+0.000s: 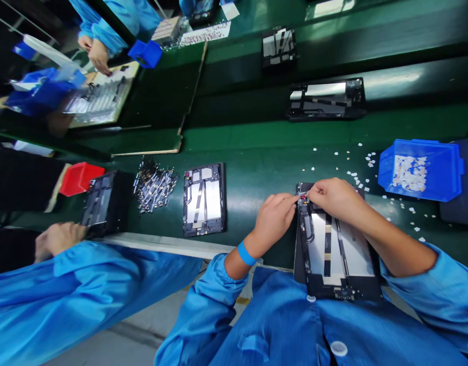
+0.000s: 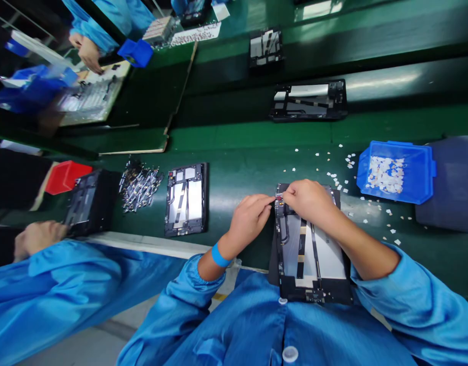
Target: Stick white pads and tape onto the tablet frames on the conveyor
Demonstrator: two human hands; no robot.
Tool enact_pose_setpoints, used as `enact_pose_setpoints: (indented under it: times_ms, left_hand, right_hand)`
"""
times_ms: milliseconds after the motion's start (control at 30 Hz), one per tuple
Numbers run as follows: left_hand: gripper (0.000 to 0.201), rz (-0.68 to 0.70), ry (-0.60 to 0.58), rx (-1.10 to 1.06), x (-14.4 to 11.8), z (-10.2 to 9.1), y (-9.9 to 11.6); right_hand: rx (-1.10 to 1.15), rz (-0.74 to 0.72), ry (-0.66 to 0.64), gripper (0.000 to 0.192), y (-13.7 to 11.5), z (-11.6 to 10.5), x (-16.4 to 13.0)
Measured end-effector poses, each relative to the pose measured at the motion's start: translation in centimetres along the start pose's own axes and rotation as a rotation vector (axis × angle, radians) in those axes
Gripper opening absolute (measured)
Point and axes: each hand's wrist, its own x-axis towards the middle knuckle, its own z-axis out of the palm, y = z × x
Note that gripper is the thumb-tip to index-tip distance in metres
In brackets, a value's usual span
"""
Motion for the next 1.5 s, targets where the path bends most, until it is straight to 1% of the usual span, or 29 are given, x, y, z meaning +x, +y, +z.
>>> enact_pose_setpoints:
  times_ms: [133, 267, 433, 633, 767, 800, 867, 967, 1033, 1100, 1167, 1233, 1300, 1400, 1500]
  left_hand:
    - [0.028, 0.029, 0.019, 0.034, -0.3, 0.1, -0.2]
    - [0.029, 0.070, 0.002, 0.084, -0.3, 0.1, -0.2]
    - [0.031, 0.095, -0.042, 0.139, -0.1, -0.1, -0.3]
    - [0.033, 0.142, -0.138, 0.251, 0.4, -0.3, -0.6]
    - [0.037, 0.202, -0.222, 0.436, 0.7, -1.0, -0.3]
    - [0.038, 0.219, -0.248, 0.478, 0.9, -1.3, -0.2]
    - [0.038, 0.247, -0.298, 0.522, 1.3, -1.9, 0.1]
    - [0.035, 0.260, -0.347, 0.500, 2.1, -2.7, 0.2]
    - [0.035, 0.247, -0.375, 0.464, 2.7, -3.0, 0.0]
    - [0.036, 0.236, -0.411, 0.430, 3.4, -3.3, -0.3]
    - [0.038, 0.245, -0.455, 0.388, 4.1, -3.5, -0.8]
    - [0.040, 0.270, -0.494, 0.318, 4.8, -3.7, -1.6]
    - [0.044, 0.301, -0.517, 0.219, 5.3, -3.8, -2.4]
    - [0.047, 0.312, -0.487, 0.097, 5.5, -3.7, -3.4]
    - [0.042, 0.291, -0.411, 0.091, 5.2, -3.5, -3.5]
  right_hand:
    - [-0.127, 0.016, 0.042, 0.030, -0.5, 0.3, 0.2]
    - [-0.211, 0.023, 0.018, 0.026, -0.9, 0.3, 0.4]
    - [-0.298, 0.024, 0.004, 0.030, -1.0, 0.3, 0.3]
    - [-0.309, 0.008, -0.039, 0.028, -1.0, 0.0, 0.8]
    - [-0.293, 0.003, -0.047, 0.027, -0.6, 0.0, 1.0]
    - [-0.274, -0.023, -0.032, 0.026, -0.2, 0.1, 0.7]
    - [-0.216, -0.132, 0.057, 0.024, 1.1, 0.7, -0.1]
    - [-0.164, -0.426, 0.219, 0.025, 3.8, 1.8, -2.1]
    - [-0.216, -0.614, 0.248, 0.033, 5.2, 2.3, -3.2]
    - [-0.313, -0.721, 0.229, 0.040, 5.8, 2.5, -3.8]
    - [-0.418, -0.753, 0.201, 0.044, 5.6, 2.3, -3.9]
    - [-0.501, -0.760, 0.164, 0.044, 5.1, 1.8, -3.6]
    - [-0.532, -0.766, 0.125, 0.043, 4.9, 1.4, -3.2]
    - [-0.438, -0.785, 0.083, 0.044, 5.6, 1.2, -2.6]
    - [-0.297, -0.755, 0.141, 0.044, 6.9, 1.4, -2.4]
